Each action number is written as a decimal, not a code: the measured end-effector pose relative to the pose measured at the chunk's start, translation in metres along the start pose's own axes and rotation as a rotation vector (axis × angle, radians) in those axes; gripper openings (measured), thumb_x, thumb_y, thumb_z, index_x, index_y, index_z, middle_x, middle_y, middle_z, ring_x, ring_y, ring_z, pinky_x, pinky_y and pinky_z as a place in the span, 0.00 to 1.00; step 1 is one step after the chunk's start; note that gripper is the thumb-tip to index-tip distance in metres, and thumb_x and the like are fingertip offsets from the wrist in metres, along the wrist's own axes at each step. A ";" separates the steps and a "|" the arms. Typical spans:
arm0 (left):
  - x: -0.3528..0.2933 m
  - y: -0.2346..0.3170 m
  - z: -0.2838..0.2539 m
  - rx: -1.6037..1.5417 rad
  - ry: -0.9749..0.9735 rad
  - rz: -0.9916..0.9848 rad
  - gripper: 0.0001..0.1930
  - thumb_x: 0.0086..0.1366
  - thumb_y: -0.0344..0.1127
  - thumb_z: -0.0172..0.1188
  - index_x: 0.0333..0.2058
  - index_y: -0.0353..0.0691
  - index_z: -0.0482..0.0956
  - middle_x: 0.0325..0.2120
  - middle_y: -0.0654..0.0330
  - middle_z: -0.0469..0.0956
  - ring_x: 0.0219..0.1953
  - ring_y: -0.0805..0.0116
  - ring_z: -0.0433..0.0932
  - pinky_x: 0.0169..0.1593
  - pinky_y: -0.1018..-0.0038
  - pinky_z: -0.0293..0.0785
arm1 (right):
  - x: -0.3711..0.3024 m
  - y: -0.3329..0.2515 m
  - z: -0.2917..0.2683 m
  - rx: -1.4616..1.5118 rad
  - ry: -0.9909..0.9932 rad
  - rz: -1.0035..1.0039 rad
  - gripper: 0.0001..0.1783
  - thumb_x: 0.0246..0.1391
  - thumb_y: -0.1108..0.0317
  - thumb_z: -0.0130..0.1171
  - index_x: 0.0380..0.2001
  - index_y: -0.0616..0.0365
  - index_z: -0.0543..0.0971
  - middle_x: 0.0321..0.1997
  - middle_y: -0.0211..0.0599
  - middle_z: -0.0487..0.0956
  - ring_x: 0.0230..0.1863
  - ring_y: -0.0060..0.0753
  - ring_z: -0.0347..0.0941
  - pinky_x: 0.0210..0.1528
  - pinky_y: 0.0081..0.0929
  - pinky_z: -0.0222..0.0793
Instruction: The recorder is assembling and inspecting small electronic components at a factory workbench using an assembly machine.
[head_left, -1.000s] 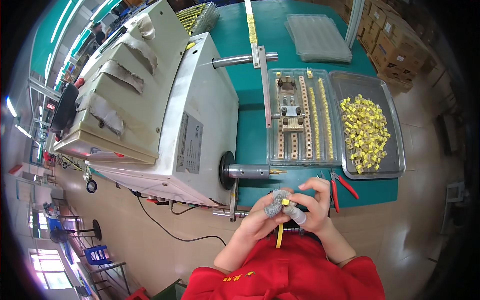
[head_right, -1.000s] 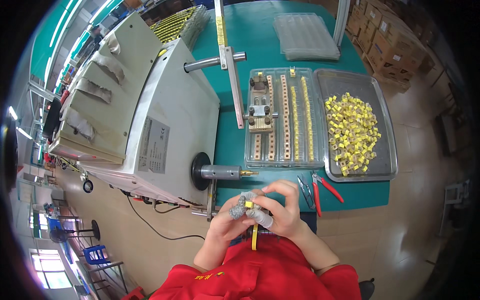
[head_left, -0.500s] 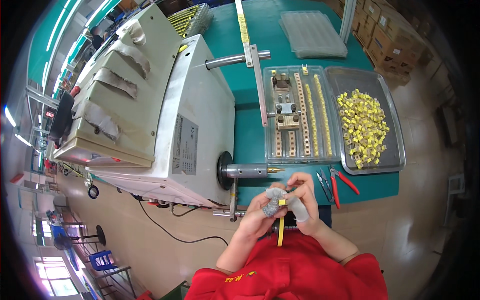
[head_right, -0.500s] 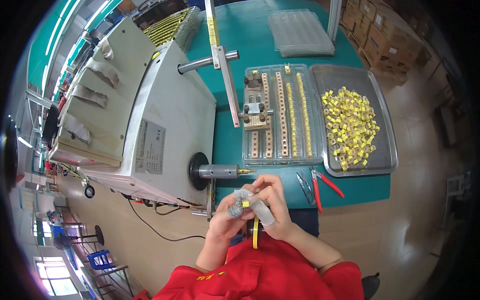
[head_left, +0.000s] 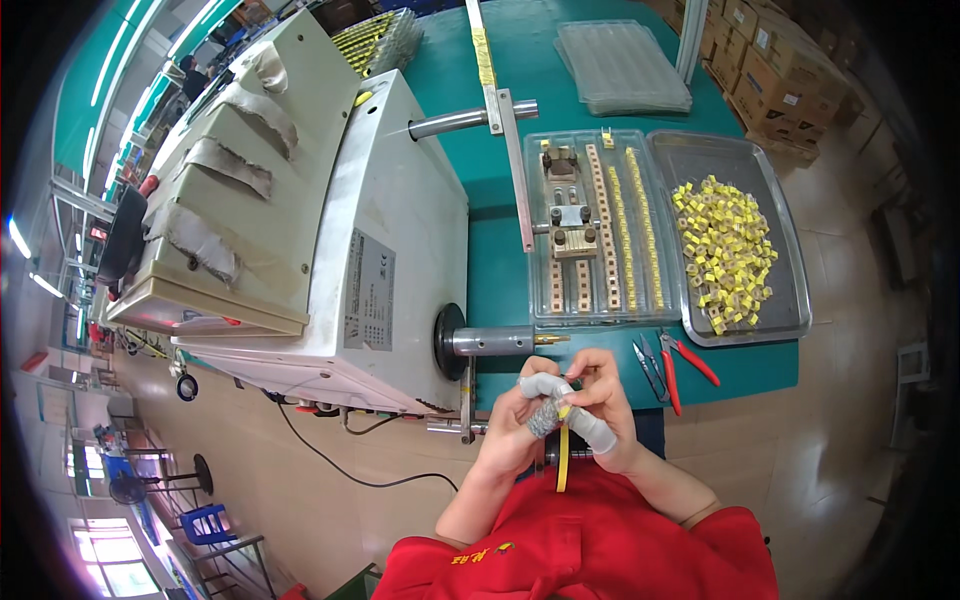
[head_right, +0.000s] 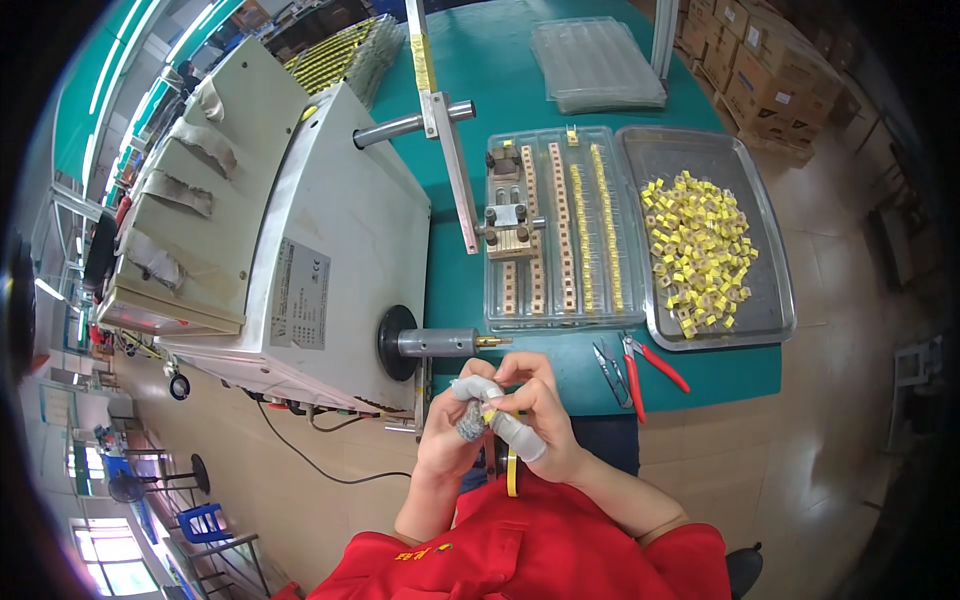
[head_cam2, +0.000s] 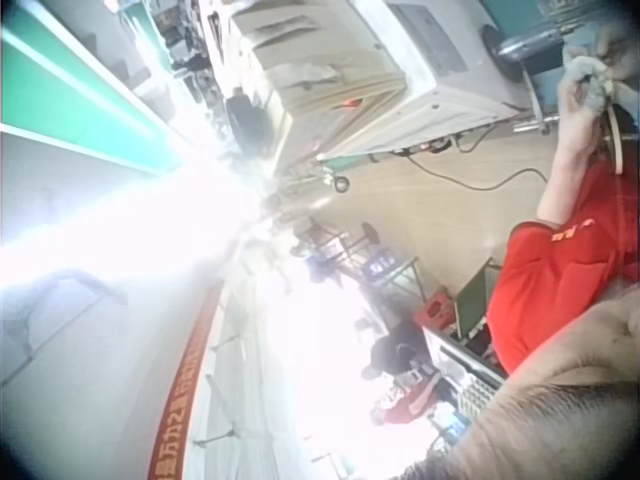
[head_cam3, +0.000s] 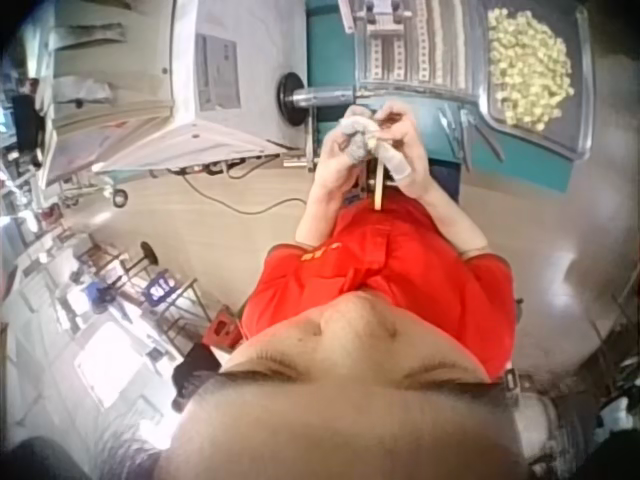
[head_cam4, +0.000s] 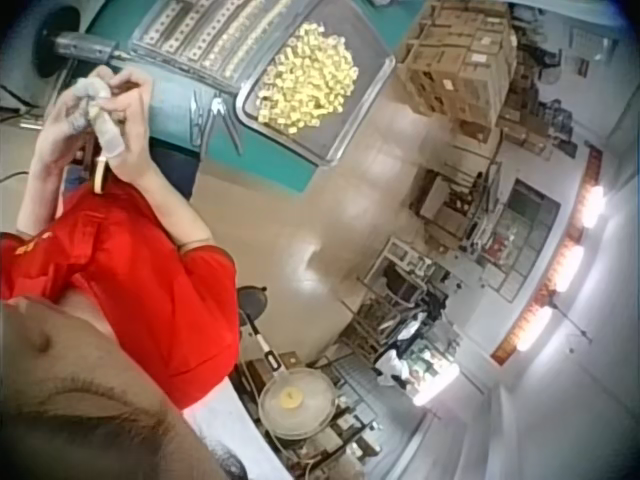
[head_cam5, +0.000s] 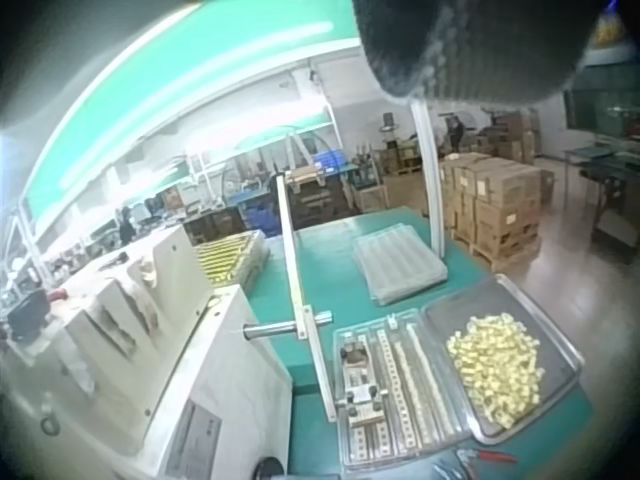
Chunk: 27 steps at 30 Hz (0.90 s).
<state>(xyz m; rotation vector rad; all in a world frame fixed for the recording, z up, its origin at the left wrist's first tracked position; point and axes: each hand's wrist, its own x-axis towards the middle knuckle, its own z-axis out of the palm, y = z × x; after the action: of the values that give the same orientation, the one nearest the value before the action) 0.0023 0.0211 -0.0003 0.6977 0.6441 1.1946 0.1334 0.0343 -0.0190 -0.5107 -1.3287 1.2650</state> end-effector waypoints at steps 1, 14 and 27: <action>0.000 0.001 -0.001 0.056 -0.016 0.029 0.08 0.55 0.28 0.57 0.34 0.34 0.72 0.37 0.65 0.57 0.38 0.79 0.64 0.39 0.83 0.64 | 0.000 0.000 0.000 0.054 -0.005 0.012 0.09 0.49 0.76 0.54 0.34 0.55 0.68 0.46 0.41 0.58 0.48 0.31 0.57 0.53 0.26 0.51; -0.003 0.003 0.000 -0.205 0.029 -0.086 0.18 0.52 0.35 0.58 0.40 0.31 0.68 0.37 0.64 0.61 0.34 0.77 0.64 0.35 0.83 0.61 | 0.014 -0.012 -0.003 -0.411 -0.005 -0.113 0.12 0.44 0.70 0.60 0.33 0.55 0.69 0.43 0.42 0.64 0.43 0.38 0.60 0.47 0.31 0.57; 0.001 0.001 0.000 0.336 0.017 0.093 0.10 0.56 0.26 0.53 0.38 0.34 0.68 0.36 0.65 0.59 0.37 0.76 0.65 0.43 0.82 0.62 | 0.014 -0.005 -0.011 -0.587 0.012 -0.203 0.14 0.44 0.61 0.62 0.27 0.55 0.68 0.37 0.40 0.64 0.38 0.35 0.61 0.43 0.29 0.55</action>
<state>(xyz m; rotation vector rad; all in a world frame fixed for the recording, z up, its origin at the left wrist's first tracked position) 0.0016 0.0221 0.0007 1.0095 0.8451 1.1901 0.1416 0.0487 -0.0119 -0.7631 -1.6975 0.6916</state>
